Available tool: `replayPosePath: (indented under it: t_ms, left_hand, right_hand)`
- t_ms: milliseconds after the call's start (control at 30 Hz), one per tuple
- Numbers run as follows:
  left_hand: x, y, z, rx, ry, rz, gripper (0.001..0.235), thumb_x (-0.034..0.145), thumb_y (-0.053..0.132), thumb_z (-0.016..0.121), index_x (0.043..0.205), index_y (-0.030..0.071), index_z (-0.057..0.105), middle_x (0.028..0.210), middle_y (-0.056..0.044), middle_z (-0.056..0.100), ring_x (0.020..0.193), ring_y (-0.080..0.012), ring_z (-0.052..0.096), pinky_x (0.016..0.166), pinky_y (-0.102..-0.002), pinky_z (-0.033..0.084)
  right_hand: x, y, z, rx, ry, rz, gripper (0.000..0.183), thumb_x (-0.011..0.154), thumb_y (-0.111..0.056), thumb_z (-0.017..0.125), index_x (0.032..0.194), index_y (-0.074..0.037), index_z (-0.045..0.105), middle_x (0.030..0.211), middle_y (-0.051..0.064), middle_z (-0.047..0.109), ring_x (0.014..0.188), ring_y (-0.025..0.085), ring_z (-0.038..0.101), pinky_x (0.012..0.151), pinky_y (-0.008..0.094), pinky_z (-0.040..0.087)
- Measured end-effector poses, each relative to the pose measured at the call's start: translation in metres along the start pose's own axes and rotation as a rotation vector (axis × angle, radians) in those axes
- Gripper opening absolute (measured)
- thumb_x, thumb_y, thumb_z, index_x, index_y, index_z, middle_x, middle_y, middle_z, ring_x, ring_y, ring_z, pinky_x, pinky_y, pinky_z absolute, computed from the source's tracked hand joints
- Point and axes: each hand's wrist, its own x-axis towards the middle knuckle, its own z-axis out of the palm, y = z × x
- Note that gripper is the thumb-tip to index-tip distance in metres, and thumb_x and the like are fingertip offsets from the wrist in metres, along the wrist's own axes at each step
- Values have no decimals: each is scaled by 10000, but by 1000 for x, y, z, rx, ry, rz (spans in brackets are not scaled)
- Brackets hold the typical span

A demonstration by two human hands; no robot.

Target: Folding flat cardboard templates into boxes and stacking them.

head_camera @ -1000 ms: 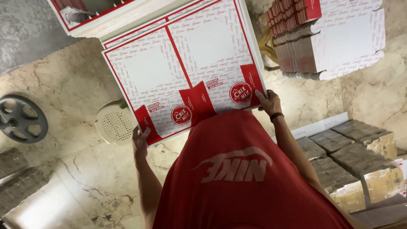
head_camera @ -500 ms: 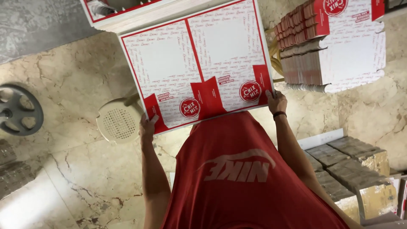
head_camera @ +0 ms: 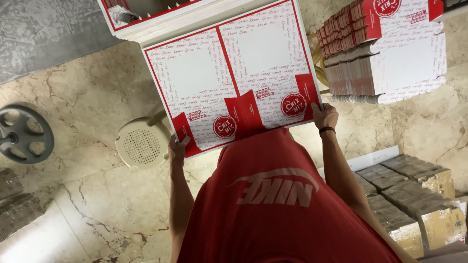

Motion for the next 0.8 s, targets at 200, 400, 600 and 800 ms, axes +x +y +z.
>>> replayPosePath:
  t_ms: [200,400,600,800]
  left_hand:
    - [4,-3,0,-4,-6,6,535,883,297,812,1348,128,606,1112,-226,714,1001,-346,710,843,-509,594]
    - [-6,6,2,-26,0,25,545,887,265,810,1362,103,598,1107,-245,706,989,-338,700,843,-495,579]
    - [11,-14,8,14,41,39,639,888,294,826,1428,102,543,1112,-259,709,999,-358,708,876,-514,568]
    - [15,-25,6,271,160,8,795,908,435,783,1553,192,387,1195,-209,687,1116,-351,686,958,-519,532]
  right_hand:
    - [-1,-8,-3,-22,-18,18,400,894,-425,772,1048,-56,774,924,203,747,979,449,702,815,523,555]
    - [-12,-21,-12,-13,-27,9,412,903,-424,770,1057,-41,771,935,220,744,988,457,698,817,531,550]
    - [-5,-9,-11,31,10,-84,385,901,-370,802,1069,-25,763,970,244,730,1001,460,688,831,548,546]
    - [-4,-50,-34,290,-205,-65,592,829,-348,918,1277,-95,625,1136,208,687,1053,423,675,827,559,587]
